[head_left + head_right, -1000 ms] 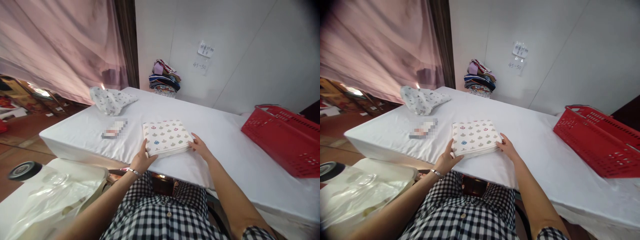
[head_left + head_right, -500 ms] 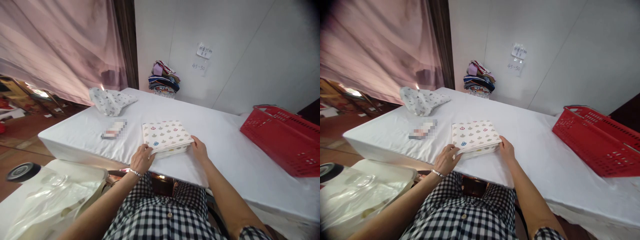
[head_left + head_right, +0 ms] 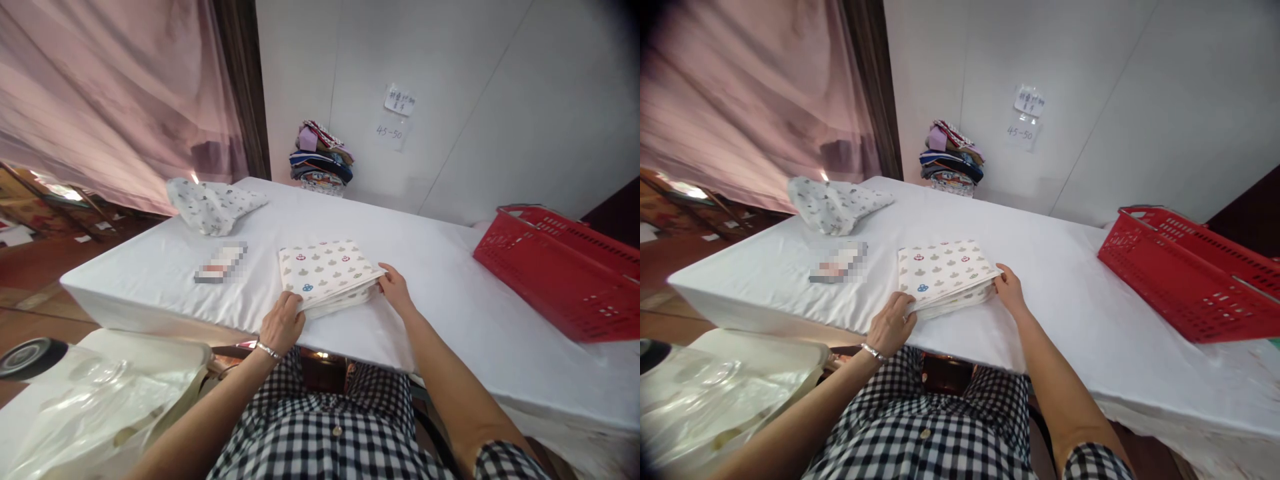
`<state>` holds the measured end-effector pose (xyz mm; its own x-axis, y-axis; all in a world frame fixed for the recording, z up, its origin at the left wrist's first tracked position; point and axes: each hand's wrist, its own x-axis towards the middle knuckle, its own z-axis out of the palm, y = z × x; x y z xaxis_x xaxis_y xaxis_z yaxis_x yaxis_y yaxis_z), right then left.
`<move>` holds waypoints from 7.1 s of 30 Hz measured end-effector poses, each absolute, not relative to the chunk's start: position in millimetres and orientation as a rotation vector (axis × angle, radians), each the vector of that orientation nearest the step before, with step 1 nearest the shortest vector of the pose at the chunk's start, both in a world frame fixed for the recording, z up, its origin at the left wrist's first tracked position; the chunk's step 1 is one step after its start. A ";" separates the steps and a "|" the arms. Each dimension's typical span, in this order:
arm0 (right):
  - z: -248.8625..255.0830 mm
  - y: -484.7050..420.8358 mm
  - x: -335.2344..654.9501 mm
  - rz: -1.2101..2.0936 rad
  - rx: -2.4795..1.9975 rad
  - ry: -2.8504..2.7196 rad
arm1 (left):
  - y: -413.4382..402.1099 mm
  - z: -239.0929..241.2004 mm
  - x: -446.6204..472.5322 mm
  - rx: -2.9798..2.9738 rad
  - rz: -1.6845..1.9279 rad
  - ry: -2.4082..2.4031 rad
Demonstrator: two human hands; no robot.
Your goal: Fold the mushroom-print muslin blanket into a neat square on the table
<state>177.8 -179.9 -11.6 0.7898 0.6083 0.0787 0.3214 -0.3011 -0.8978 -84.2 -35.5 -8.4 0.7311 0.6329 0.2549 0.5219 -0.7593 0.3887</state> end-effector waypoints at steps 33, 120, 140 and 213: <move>8.6 -188.4 179.4 1.184 -1.425 -0.215 | -25.1 -4.4 -77.4 1.143 0.566 1.035; 37.1 -137.5 196.1 1.079 -1.556 -0.340 | -33.2 -16.9 -84.2 2.873 0.719 0.746; 14.5 -145.0 203.0 1.024 -1.684 -0.451 | -19.3 -18.5 -86.3 2.896 0.637 0.515; 188.0 -126.8 210.5 0.530 -1.483 -0.731 | 78.3 195.9 -30.2 2.557 0.774 0.466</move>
<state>210.5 -126.8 188.0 0.6848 0.7201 0.1118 0.1181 0.0417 -0.9921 -30.2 78.3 195.9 0.7882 0.4279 0.4423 0.1902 -0.8529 0.4862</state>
